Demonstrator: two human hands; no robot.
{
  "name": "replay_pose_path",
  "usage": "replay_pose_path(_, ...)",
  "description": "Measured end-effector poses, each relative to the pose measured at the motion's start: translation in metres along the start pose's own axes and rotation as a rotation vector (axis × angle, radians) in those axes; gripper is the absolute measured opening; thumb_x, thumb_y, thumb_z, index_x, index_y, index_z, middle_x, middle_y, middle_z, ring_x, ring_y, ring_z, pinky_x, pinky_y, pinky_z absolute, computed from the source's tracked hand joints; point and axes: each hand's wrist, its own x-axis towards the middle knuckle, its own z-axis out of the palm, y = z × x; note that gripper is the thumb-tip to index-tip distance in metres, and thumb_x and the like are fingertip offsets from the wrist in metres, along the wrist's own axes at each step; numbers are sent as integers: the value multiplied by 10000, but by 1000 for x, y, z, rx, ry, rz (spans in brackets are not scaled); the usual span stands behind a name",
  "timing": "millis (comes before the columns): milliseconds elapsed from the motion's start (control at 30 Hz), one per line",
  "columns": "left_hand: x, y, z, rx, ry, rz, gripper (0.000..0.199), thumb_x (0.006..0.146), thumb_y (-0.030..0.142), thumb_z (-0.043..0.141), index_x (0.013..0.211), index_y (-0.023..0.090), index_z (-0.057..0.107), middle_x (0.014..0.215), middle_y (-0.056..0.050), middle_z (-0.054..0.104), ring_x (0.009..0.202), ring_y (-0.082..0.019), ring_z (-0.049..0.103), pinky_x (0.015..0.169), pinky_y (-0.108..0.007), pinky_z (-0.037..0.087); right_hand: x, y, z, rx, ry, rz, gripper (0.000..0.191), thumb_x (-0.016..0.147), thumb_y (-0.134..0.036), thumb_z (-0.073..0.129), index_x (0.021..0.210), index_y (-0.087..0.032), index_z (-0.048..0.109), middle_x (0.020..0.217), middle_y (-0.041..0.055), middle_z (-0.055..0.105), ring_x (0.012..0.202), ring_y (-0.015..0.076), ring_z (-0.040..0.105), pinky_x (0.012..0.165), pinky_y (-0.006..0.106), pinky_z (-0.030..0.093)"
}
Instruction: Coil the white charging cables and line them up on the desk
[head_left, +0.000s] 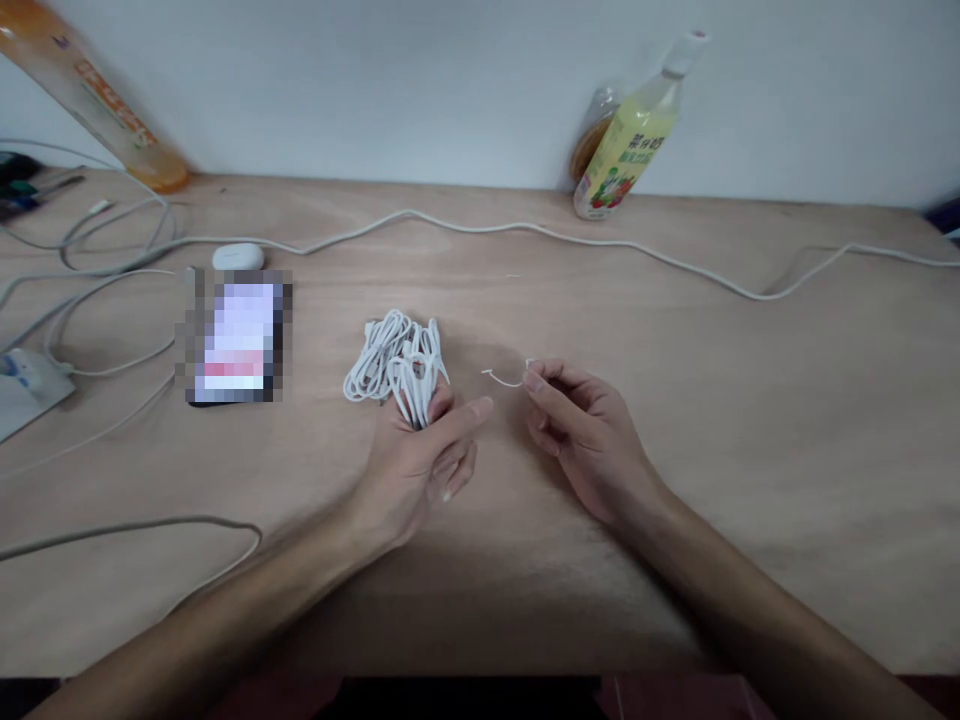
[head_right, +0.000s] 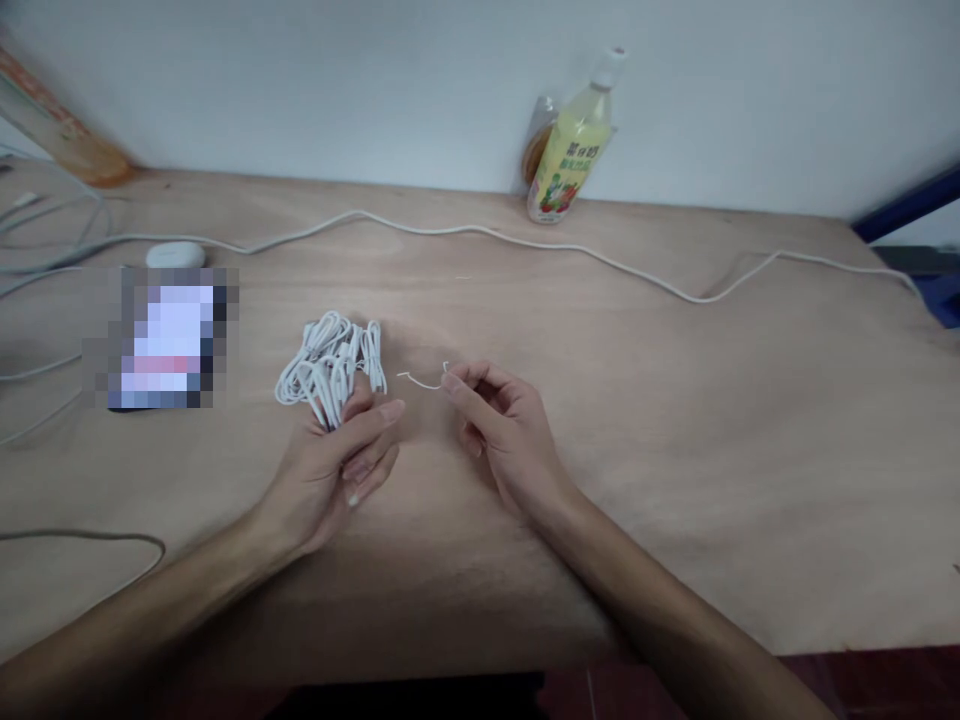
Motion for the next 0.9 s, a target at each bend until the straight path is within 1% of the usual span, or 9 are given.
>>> replay_pose_path(100, 0, -3, 0, 112, 38, 123, 608, 762, 239, 997, 719, 231, 391, 658, 117, 522, 348, -3, 375, 314, -144, 318, -5, -2, 3, 72, -87, 110, 446, 772, -577, 967, 824, -233, 688, 641, -78, 440, 547, 90, 314, 429, 222, 266)
replay_pose_path(167, 1, -5, -1, 177, 65, 210, 587, 784, 221, 979, 717, 224, 395, 800, 68, 658, 382, -12, 493, 342, -166, 415, -8, -2, 4, 94, -123, 160, 450, 782, -582, 959, 825, -237, 673, 620, -84, 430, 548, 93, 308, 432, 215, 254)
replay_pose_path(267, 0, -4, -1, 239, 115, 314, 539, 832, 179, 922, 689, 220, 404, 908, 24, 736, 487, -56, 622, 440, -214, 579, -8, -1, 3, 109, -148, 202, 445, 785, -577, 961, 837, -239, 677, 621, -85, 431, 550, 92, 316, 436, 206, 249)
replay_pose_path(367, -2, -1, 0, 257, 155, 338, 509, 856, 154, 882, 676, 225, 411, 914, 22, 763, 487, -71, 635, 461, -246, 618, -7, -2, 2, 119, -147, 204, 448, 784, -566, 967, 812, -236, 665, 631, -79, 440, 556, 93, 323, 434, 205, 254)
replay_pose_path(633, 0, 2, 1, 306, 173, 318, 553, 820, 176, 922, 664, 244, 396, 889, -6, 827, 444, -82, 589, 445, -268, 567, -5, 0, 0, 85, -161, 199, 439, 794, -578, 951, 843, -234, 683, 638, -78, 444, 555, 92, 342, 434, 206, 283)
replay_pose_path(733, -1, -1, -1, 361, 207, 344, 583, 822, 187, 928, 622, 240, 383, 850, 5, 826, 449, -80, 558, 453, -265, 489, -5, 3, 0, 52, -96, 112, 391, 814, -528, 933, 975, -246, 716, 727, -68, 495, 554, 89, 368, 419, 213, 284)
replay_pose_path(800, -3, -5, -3, 442, 279, 405, 582, 826, 193, 940, 589, 230, 411, 799, 15, 806, 528, -97, 575, 526, -266, 466, -5, 4, -1, -15, -26, -38, 326, 861, -471, 891, 1026, -258, 708, 799, -56, 536, 571, 91, 403, 427, 219, 314)
replay_pose_path(867, -6, -8, -6, 569, 355, 490, 548, 795, 183, 974, 571, 230, 476, 716, 30, 753, 617, -122, 590, 621, -273, 475, -6, 4, -1, -123, 25, -214, 219, 902, -391, 846, 1001, -257, 704, 818, -45, 557, 620, 103, 464, 484, 229, 396)
replay_pose_path(900, -7, -10, -7, 610, 358, 497, 512, 794, 186, 976, 574, 233, 516, 716, 29, 750, 638, -131, 587, 647, -278, 473, -7, 3, -1, -182, 33, -291, 166, 910, -346, 832, 974, -254, 709, 807, -41, 558, 650, 112, 494, 523, 236, 435)
